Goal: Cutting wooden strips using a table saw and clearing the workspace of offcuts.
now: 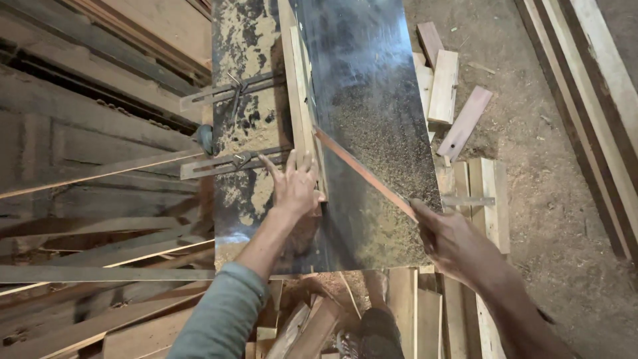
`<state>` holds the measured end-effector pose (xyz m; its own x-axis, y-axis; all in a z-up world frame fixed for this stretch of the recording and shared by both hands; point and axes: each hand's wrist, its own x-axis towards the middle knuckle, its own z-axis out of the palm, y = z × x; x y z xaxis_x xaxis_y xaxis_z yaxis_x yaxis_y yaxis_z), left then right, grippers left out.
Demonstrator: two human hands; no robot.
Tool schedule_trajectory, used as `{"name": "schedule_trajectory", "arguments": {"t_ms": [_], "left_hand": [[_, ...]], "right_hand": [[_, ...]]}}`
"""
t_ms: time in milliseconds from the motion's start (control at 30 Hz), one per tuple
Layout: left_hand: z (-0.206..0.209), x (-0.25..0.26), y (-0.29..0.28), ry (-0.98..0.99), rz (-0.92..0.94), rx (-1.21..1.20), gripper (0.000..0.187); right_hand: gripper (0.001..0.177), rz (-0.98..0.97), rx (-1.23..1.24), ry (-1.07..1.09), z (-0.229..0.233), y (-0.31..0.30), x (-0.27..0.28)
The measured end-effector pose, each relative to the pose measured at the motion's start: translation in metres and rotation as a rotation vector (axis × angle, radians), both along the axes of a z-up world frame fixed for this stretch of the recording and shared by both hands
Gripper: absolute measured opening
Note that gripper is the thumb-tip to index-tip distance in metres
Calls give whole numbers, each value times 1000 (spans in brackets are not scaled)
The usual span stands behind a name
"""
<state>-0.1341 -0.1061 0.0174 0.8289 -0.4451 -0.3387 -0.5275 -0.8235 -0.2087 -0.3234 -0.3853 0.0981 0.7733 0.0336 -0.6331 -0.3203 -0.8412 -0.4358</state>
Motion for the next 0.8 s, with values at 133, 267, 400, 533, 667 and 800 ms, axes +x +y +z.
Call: {"name": "schedule_trajectory", "arguments": {"t_ms": [133, 267, 400, 533, 667, 800], "left_hand": [[19, -1, -12, -14, 25, 44, 80], [-10, 21, -4, 29, 9, 59, 103], [-15, 35, -5, 67, 49, 3, 98], [-31, 55, 7, 111, 26, -14, 94], [16, 41, -7, 275, 69, 136, 112], [0, 45, 6, 180, 25, 65, 73]], "right_hand": [[59, -46, 37, -141, -25, 3, -17], [63, -228, 16, -31, -13, 6, -56], [63, -309, 80, 26, -15, -3, -108], [89, -94, 42, -184, -60, -22, -161], [84, -81, 7, -229, -93, -3, -180], [81, -33, 79, -275, -65, 19, -153]]}}
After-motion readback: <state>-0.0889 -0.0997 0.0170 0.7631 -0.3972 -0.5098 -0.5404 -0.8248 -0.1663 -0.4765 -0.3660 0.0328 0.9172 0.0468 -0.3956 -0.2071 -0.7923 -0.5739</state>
